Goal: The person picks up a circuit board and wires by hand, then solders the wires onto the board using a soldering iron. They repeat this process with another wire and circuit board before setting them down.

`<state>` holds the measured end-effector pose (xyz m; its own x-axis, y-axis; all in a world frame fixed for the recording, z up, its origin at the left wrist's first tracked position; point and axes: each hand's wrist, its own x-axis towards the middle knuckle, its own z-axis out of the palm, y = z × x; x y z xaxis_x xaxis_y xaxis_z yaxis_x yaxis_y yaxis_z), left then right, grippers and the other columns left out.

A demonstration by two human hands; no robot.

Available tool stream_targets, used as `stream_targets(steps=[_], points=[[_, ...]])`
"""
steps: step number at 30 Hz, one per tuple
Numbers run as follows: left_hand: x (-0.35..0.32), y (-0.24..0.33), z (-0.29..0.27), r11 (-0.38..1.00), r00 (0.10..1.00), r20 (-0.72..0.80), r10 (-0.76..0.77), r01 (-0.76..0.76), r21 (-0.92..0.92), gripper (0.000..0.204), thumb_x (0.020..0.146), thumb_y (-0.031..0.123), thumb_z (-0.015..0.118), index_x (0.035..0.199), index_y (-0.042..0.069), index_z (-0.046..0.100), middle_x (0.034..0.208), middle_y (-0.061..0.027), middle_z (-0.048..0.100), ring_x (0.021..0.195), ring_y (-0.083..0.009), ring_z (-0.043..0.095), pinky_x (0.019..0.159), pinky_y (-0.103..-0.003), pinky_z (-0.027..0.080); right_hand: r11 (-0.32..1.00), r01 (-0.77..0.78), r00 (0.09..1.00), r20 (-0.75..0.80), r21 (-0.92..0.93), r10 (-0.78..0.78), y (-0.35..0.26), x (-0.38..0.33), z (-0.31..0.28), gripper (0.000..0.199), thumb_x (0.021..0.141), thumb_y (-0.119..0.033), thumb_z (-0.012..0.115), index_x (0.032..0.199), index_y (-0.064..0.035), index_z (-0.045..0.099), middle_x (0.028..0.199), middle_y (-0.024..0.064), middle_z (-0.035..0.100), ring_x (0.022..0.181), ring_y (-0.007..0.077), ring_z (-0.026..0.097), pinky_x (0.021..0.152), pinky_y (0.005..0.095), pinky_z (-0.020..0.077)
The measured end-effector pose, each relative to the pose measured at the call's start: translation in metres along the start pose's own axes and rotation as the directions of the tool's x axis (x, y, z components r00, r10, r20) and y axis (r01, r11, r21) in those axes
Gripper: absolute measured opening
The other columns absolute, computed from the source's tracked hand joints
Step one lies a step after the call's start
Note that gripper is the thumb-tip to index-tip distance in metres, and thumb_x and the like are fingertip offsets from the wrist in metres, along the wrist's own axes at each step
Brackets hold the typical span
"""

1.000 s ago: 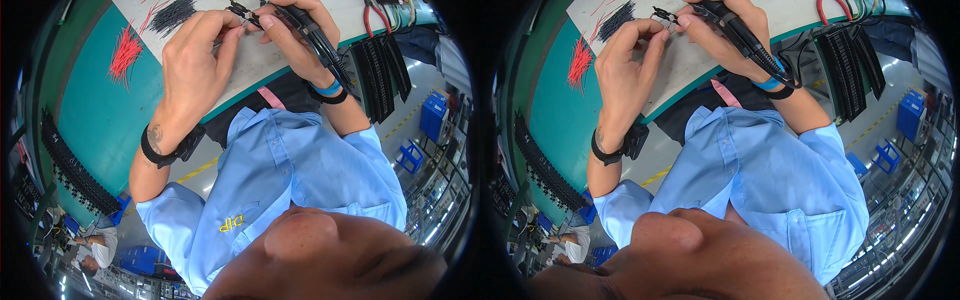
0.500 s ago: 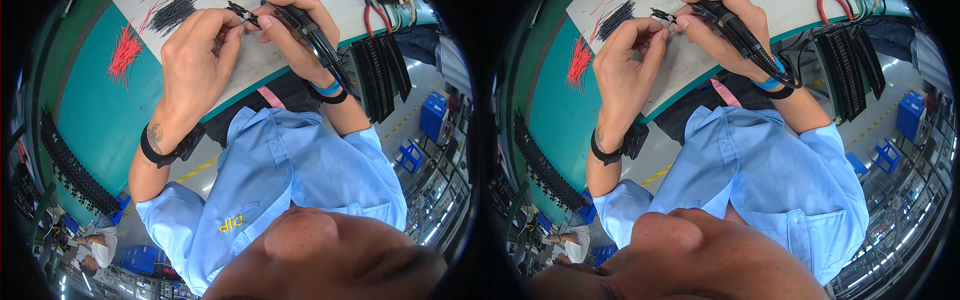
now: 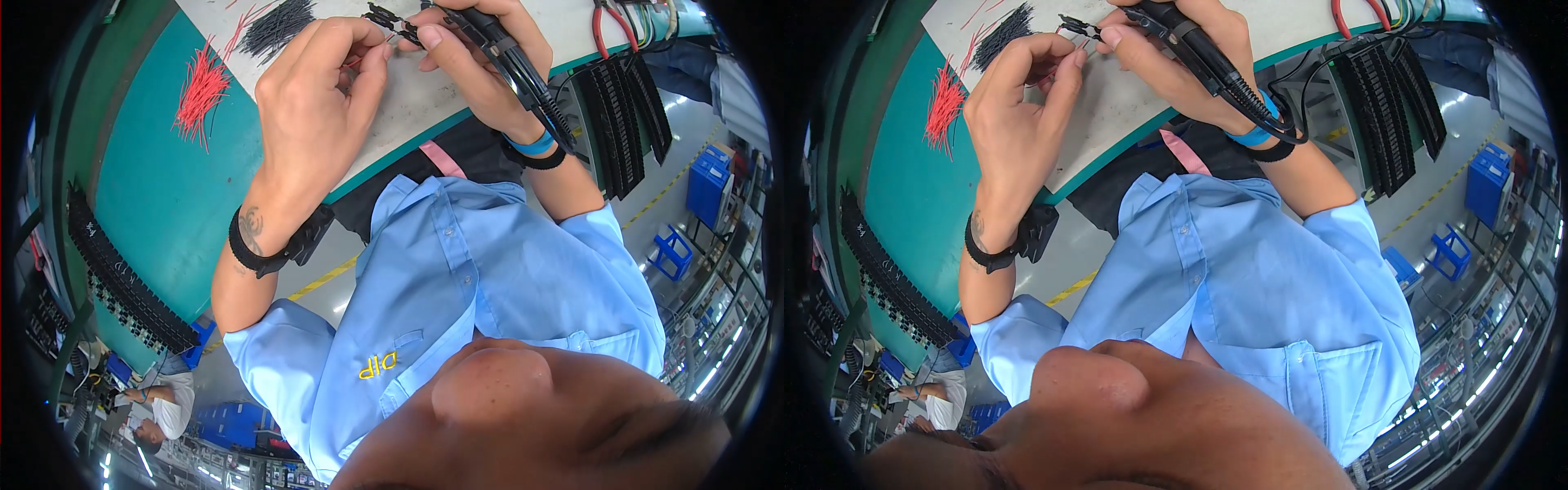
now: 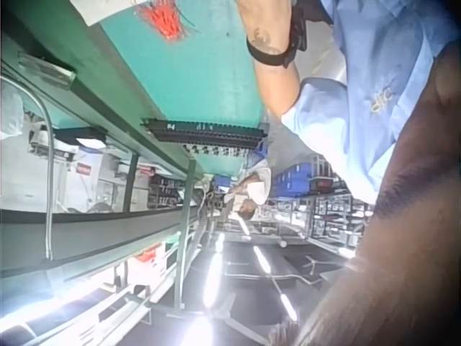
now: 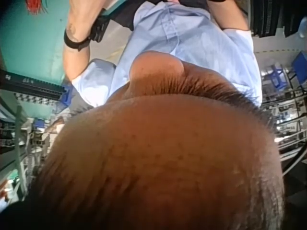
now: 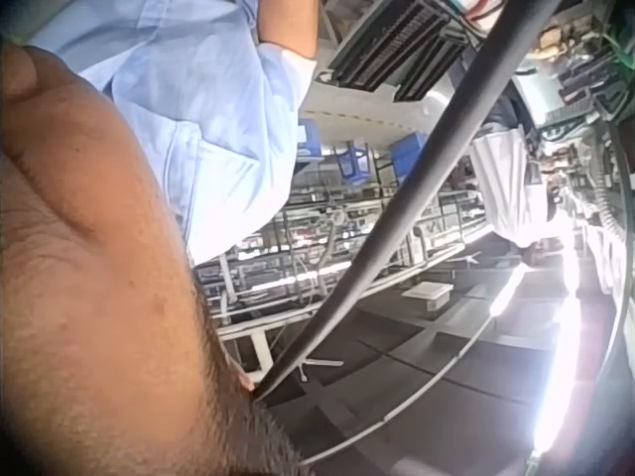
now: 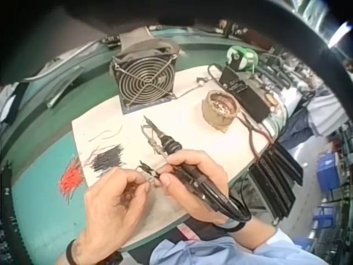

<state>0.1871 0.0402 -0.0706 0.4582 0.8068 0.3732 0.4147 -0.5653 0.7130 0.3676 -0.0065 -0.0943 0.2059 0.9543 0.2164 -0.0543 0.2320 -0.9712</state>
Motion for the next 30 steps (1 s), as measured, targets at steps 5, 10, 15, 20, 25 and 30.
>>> stream_targets(steps=[5,10,15,20,25,30], points=[[-0.0001,-0.0002,0.0002,1.000,1.000,-0.003,-0.004,0.004,0.009,0.011,0.088,0.000,0.074,0.097,0.001,0.067,0.086,-0.0077,0.069,0.069,-0.0183,0.071,0.061,-0.029,0.058,1.000,0.004,1.000,0.011,0.017,-0.004,0.0006,0.0004,-0.0005,0.033,0.094,0.000,0.073,0.122,0.0014,0.057,0.096,0.0110,0.072,0.080,0.0122,0.069,0.069,0.0252,0.0564],[-0.0001,0.0010,-0.0002,1.000,1.000,0.006,-0.013,0.013,0.006,0.012,0.087,0.000,0.075,0.096,0.001,0.068,0.086,-0.0077,0.069,0.069,-0.0182,0.070,0.062,-0.028,0.058,1.000,0.002,1.000,0.010,0.007,-0.002,-0.0017,0.0001,0.0003,0.032,0.094,0.000,0.073,0.122,0.0013,0.057,0.096,0.0109,0.072,0.079,0.0117,0.069,0.068,0.0248,0.0559],[0.0002,0.0005,-0.0007,1.000,1.000,0.007,0.022,-0.022,0.008,0.012,0.086,-0.001,0.075,0.095,0.001,0.068,0.085,-0.0077,0.069,0.069,-0.0181,0.070,0.062,-0.028,0.058,1.000,-0.001,0.999,0.038,-0.001,0.001,-0.0011,0.0004,-0.0027,0.031,0.094,0.000,0.072,0.121,0.0014,0.057,0.095,0.0110,0.072,0.079,0.0113,0.068,0.069,0.0246,0.0556],[0.0006,0.0013,-0.0009,1.000,1.000,0.001,0.012,-0.012,0.012,0.012,0.084,-0.003,0.075,0.094,0.001,0.068,0.084,-0.0076,0.068,0.069,-0.0180,0.070,0.062,-0.028,0.058,1.000,-0.007,0.999,0.040,0.011,0.006,-0.0006,0.0001,-0.0022,0.030,0.094,0.001,0.072,0.120,0.0015,0.058,0.095,0.0111,0.073,0.080,0.0112,0.068,0.070,0.0246,0.0555],[-0.0005,0.0010,-0.0003,1.000,1.000,0.009,-0.013,0.013,0.022,0.012,0.085,0.000,0.077,0.095,0.001,0.070,0.085,-0.0041,0.070,0.069,-0.0135,0.064,0.064,-0.026,0.054,1.000,0.004,0.999,0.043,-0.015,-0.003,-0.0030,0.0009,-0.0020,0.030,0.094,0.000,0.072,0.120,0.0016,0.058,0.095,0.0115,0.073,0.081,0.0118,0.069,0.071,0.0252,0.0560],[-0.0003,0.0013,-0.0011,0.999,0.999,0.019,-0.037,0.036,0.028,0.012,0.085,0.001,0.077,0.095,0.002,0.071,0.085,-0.0023,0.071,0.069,-0.0115,0.061,0.064,-0.025,0.052,0.999,0.035,0.998,0.044,-0.017,-0.035,-0.0037,0.0025,-0.0004,0.030,0.094,0.000,0.072,0.120,0.0022,0.057,0.096,0.0122,0.073,0.083,0.0129,0.070,0.072,0.0260,0.0567]])
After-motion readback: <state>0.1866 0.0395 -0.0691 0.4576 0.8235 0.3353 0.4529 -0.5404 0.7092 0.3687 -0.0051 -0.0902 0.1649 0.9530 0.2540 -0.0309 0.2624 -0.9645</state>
